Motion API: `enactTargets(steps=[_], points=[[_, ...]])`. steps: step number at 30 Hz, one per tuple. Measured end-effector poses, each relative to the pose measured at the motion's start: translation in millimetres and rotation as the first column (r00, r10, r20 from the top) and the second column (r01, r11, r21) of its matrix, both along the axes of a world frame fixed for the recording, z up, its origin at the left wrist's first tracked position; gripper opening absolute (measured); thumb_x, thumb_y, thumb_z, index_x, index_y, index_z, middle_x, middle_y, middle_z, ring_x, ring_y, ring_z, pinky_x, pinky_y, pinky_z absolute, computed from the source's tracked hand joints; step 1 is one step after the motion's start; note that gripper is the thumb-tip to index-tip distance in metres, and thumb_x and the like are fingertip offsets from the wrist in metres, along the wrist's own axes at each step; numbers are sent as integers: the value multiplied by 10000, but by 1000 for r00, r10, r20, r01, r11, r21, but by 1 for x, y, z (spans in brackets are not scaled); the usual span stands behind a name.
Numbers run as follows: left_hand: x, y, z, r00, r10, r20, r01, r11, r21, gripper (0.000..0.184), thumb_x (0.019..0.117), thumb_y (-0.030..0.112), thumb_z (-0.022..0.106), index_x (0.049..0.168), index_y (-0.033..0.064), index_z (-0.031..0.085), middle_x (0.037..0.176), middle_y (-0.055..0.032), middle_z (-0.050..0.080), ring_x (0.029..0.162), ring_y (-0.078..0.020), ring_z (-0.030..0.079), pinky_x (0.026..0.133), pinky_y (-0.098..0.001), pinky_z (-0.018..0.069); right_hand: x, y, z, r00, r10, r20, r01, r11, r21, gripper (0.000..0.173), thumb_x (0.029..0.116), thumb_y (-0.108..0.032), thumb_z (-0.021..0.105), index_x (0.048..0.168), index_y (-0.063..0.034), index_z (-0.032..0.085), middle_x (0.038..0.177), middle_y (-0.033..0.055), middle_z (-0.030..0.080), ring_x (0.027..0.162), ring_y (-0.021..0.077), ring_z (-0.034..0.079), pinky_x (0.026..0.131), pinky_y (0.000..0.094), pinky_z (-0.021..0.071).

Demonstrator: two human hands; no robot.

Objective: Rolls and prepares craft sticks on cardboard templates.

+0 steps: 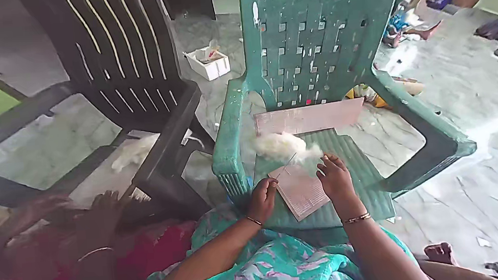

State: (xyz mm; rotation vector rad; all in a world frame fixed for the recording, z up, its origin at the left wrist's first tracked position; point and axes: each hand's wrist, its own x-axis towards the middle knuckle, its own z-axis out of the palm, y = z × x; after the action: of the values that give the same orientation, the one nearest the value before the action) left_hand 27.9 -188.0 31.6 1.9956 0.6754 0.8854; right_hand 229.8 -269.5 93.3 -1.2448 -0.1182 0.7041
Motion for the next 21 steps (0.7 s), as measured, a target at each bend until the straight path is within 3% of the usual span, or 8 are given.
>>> enactTargets(steps=[4,7,9,11,13,16,19,21], points=[[28,7,19,1000,3,-24,-1,997,72,312,1040,126,495,1120,-87,708,1061,-223,706,1030,-255,674,959,-354,529,8,-1,-8,990,20,-143,-10,998,69,114,1072,-94,489,1182,-91,521,1073,51,617,887,128,621,725,302,515],[64,14,41,995,20,-95,-19,1000,9,343,1041,151,531,1262,-79,658,1204,-259,662,1133,-311,633,1022,-404,498,11,2,-15,976,50,-212,-35,997,75,80,1060,-69,508,1135,-85,532,1000,54,638,801,122,619,658,274,494],[90,22,53,988,22,-155,-29,999,-42,396,1041,147,557,1388,-41,592,1336,-264,583,1135,-309,599,987,-404,493,12,2,-18,974,70,-216,-53,995,82,59,1058,-57,505,1107,-72,534,973,62,651,754,116,620,617,256,485],[112,30,60,965,-43,-257,10,992,-126,431,1063,164,557,1462,3,535,1465,-242,498,1119,-293,600,951,-398,509,14,1,-19,970,87,-226,-67,993,94,64,1062,-54,498,1118,-58,529,983,74,653,746,121,625,608,251,486],[128,38,63,926,-166,-340,74,961,-267,431,1087,203,526,1481,28,519,1516,-209,486,1192,-278,601,1004,-413,497,17,1,-19,968,95,-231,-74,992,101,71,1062,-57,501,1128,-52,527,968,78,650,731,123,626,602,250,493],[141,43,55,879,-258,-402,89,915,-394,349,1087,264,536,1306,-1,594,1106,-133,608,787,-135,527,736,-306,465,23,0,-19,973,86,-212,-71,995,75,86,1062,-68,515,1144,-49,534,988,86,632,769,143,627,637,277,501],[143,42,56,864,-220,-453,45,930,-365,301,1079,247,556,1215,-17,603,969,-114,599,734,-139,502,717,-317,454,31,0,-17,995,52,-82,-52,999,0,192,1067,-75,514,1251,-23,504,1117,125,596,839,165,626,686,308,514],[144,40,57,871,-186,-455,33,946,-323,275,1079,226,551,1184,-21,608,972,-115,604,776,-153,532,752,-333,473,38,-1,-20,996,78,48,-77,997,-22,269,1050,-70,544,1309,-5,513,1212,154,597,939,195,631,765,354,522]])
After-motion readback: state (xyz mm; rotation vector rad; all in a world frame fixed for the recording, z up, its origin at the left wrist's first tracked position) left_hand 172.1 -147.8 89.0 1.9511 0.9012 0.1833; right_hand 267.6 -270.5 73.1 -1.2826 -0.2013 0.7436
